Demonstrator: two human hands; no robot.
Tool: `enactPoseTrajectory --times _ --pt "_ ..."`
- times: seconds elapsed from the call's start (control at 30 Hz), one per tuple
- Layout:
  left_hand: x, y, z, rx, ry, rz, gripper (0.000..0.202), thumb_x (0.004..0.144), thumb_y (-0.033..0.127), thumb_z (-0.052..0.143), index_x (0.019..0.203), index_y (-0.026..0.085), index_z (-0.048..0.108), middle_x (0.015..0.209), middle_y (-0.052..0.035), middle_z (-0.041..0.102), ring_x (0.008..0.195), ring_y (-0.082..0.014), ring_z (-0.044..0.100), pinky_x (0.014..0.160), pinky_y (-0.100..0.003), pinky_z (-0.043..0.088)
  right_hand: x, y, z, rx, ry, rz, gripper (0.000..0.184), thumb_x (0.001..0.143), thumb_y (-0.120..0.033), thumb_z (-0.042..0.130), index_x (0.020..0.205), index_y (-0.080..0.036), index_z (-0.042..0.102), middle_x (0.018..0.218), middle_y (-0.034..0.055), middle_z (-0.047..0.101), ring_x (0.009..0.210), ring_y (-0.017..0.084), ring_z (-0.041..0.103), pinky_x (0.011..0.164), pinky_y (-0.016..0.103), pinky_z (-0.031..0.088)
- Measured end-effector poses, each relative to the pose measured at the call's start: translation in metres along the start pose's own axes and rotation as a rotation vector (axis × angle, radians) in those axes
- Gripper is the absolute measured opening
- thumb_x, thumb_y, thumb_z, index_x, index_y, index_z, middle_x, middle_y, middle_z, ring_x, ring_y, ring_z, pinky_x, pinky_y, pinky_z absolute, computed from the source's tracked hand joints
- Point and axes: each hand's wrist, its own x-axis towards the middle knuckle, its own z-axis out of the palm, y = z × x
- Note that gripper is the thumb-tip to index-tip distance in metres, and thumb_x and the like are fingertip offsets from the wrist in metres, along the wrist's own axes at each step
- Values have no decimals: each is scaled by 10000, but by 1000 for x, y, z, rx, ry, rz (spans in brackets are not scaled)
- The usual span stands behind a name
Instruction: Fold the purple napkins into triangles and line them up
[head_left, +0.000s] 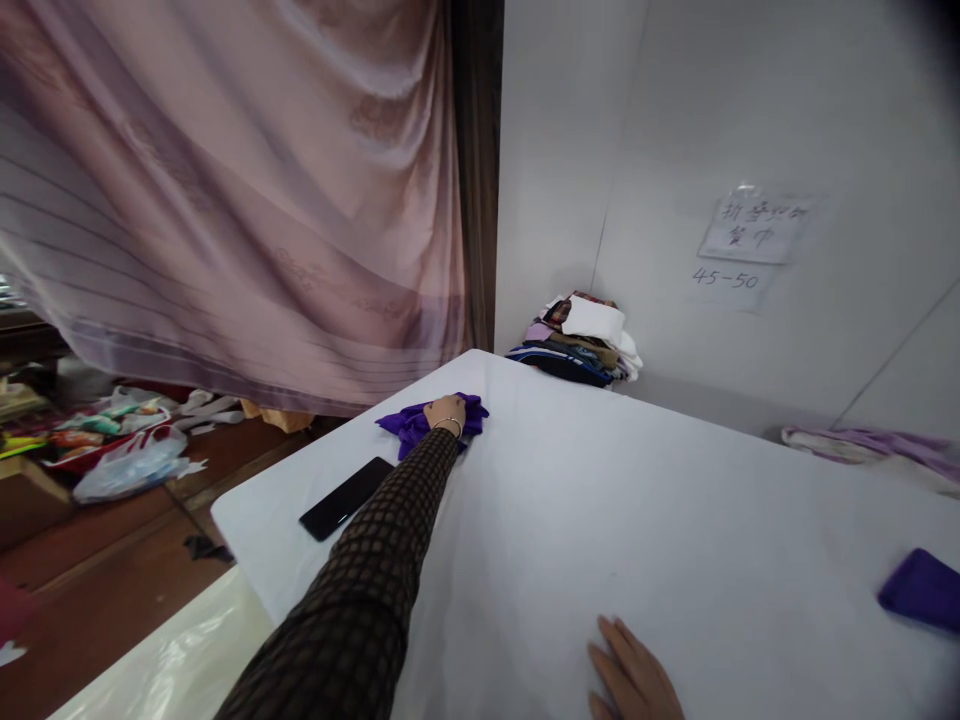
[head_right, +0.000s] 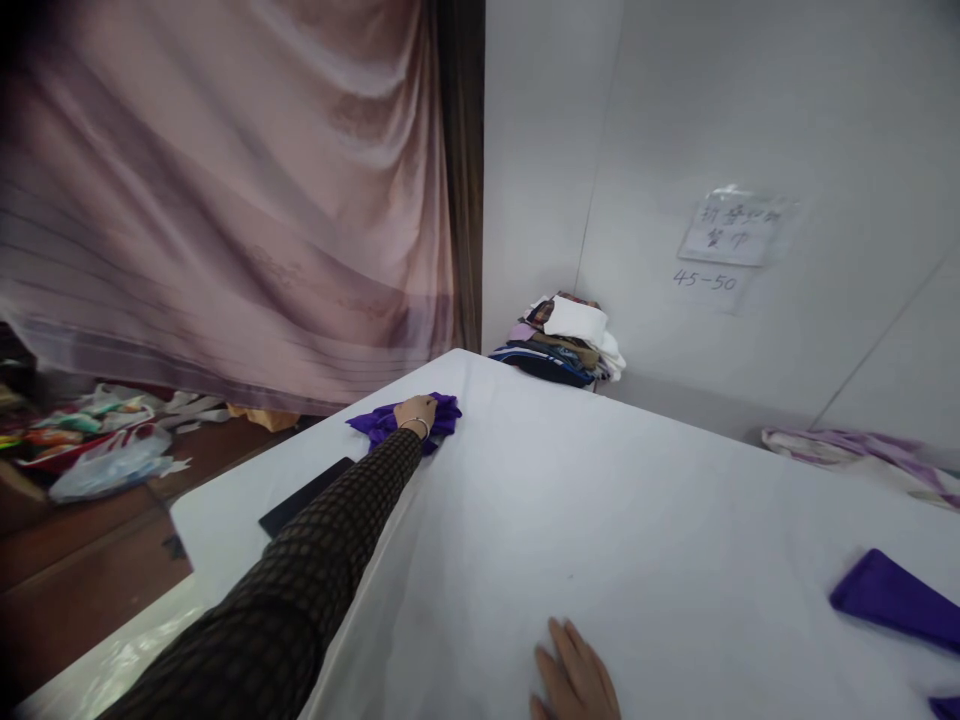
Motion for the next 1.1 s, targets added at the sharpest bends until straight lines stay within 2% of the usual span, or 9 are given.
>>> enactPoseTrajectory --times 0.2,0.3,0.37,0.47,0.53,0.63,0.77,0.93,1.1 --pt "-4 33 -44 -203 193 156 289 902 281 375 982 167 629 1006 -79 663 960 -189 579 866 -295 405 6 -1 -3 65 42 -34 743 775 -268 512 1368 -568 180 1273 -35 552 1112 334 541 786 593 544" --pt "-23 63 -68 -499 280 327 218 881 286 428 904 168 610 914 -46 644 867 -156 570 796 -255 423 13 -12 -20 153 37 -6 679 790 -279 524 1352 -553 261 1313 -37 522 1155 324 512 859 568 520" --pt "-45 86 -82 -747 267 388 175 854 291 471 831 167 593 789 -12 610 748 -131 546 714 -235 423 18 -22 -37 241 -15 114 604 822 -316 518 1357 -505 312 1367 -36 469 1211 302 466 925 511 495" --pt "-87 118 -97 -1058 115 341 198 828 335 505 733 169 553 615 44 497 587 -92 456 592 -204 380 28 -36 -61 466 -62 412 533 870 -383 483 1382 -409 338 1423 -2 405 1222 276 467 947 428 481" --pt "-118 136 -103 -1227 -37 303 235 792 383 552 697 169 537 582 62 463 558 -79 421 568 -195 362 36 -40 -71 661 20 536 553 878 -405 481 1404 -346 319 1448 36 368 1237 269 454 966 417 456" --pt "-164 159 -107 -1389 -331 243 285 722 430 627 673 166 534 569 68 477 535 -69 416 536 -187 353 45 -39 -80 907 186 530 663 824 -422 571 1414 -265 313 1427 92 395 1262 265 425 1009 425 401" --pt "-204 175 -100 -1460 -703 45 242 697 376 655 678 171 528 517 68 491 451 -67 411 445 -186 313 52 -35 -92 921 359 602 648 691 -430 699 1275 -214 520 1241 122 587 1150 283 533 1002 433 395" --pt "-214 174 -91 -1503 -784 -172 160 746 275 598 661 173 508 491 59 499 425 -76 437 434 -189 337 56 -33 -107 872 468 637 389 746 -357 606 1084 -169 651 1073 88 678 1040 249 591 947 396 429" --pt "-222 160 -106 -1551 -843 -97 181 737 311 636 704 170 529 553 46 527 485 -89 491 493 -205 398 54 -40 -129 816 612 617 359 717 -296 602 1043 -154 651 1024 91 688 980 243 605 904 387 456"
